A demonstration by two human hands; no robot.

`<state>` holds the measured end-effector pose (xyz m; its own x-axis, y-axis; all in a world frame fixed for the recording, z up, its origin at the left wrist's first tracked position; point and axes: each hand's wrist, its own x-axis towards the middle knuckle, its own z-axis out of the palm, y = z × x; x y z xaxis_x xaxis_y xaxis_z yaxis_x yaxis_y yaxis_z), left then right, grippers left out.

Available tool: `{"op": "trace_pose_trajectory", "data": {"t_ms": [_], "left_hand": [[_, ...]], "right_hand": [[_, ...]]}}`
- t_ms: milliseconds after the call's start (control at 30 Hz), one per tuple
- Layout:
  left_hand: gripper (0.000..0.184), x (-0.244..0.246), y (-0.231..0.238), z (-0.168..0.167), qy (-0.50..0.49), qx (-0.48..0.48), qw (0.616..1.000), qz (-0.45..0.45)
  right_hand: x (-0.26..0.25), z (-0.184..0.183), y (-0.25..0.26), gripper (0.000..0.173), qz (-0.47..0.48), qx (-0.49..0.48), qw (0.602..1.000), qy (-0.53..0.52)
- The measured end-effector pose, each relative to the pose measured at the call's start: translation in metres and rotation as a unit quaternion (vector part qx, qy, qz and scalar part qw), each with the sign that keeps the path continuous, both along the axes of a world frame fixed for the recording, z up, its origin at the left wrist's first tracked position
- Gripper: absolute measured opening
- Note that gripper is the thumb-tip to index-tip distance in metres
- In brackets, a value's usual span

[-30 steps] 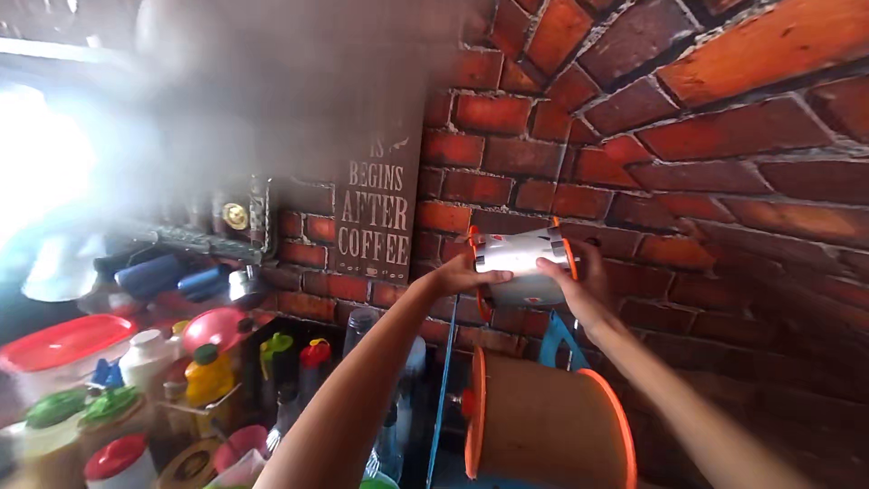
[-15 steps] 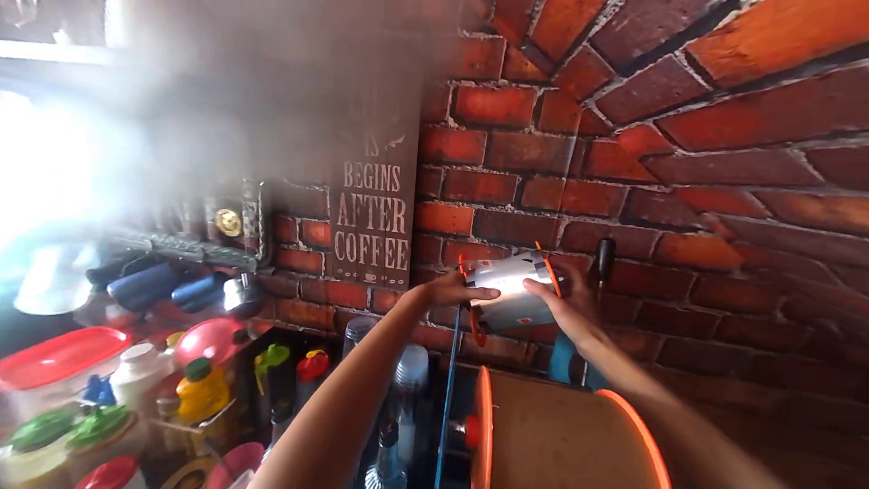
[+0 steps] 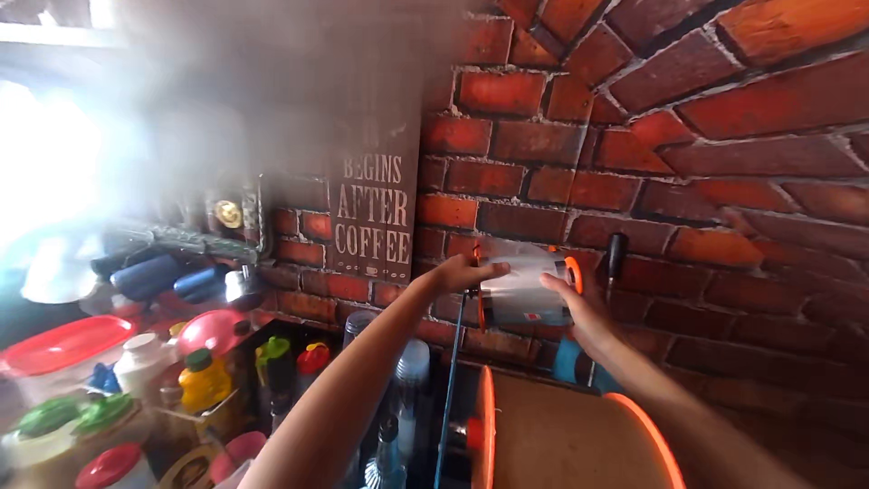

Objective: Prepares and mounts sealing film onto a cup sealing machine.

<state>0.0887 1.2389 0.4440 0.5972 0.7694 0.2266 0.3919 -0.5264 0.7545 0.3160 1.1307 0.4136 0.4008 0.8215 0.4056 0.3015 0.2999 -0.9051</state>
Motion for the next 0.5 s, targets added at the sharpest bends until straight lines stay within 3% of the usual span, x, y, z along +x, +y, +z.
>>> {"op": "trace_pose_trajectory", "data": {"t_ms": [100, 233, 500], "left_hand": [[0.068, -0.001, -0.012, -0.003, -0.01, -0.015, 0.999, 0.043], [0.074, 0.001, 0.005, -0.01, 0.001, -0.007, 1.0, -0.003], [0.073, 0.001, 0.0, -0.024, 0.028, -0.013, 1.0, 0.006]], "right_hand": [[-0.001, -0.004, 0.003, 0.082, 0.029, -0.049, 0.998, 0.013], [0.0, -0.004, 0.004, 0.081, 0.021, -0.044, 0.999, 0.02], [0.0, -0.004, -0.001, 0.081, 0.025, -0.058, 0.998, 0.009]]}}
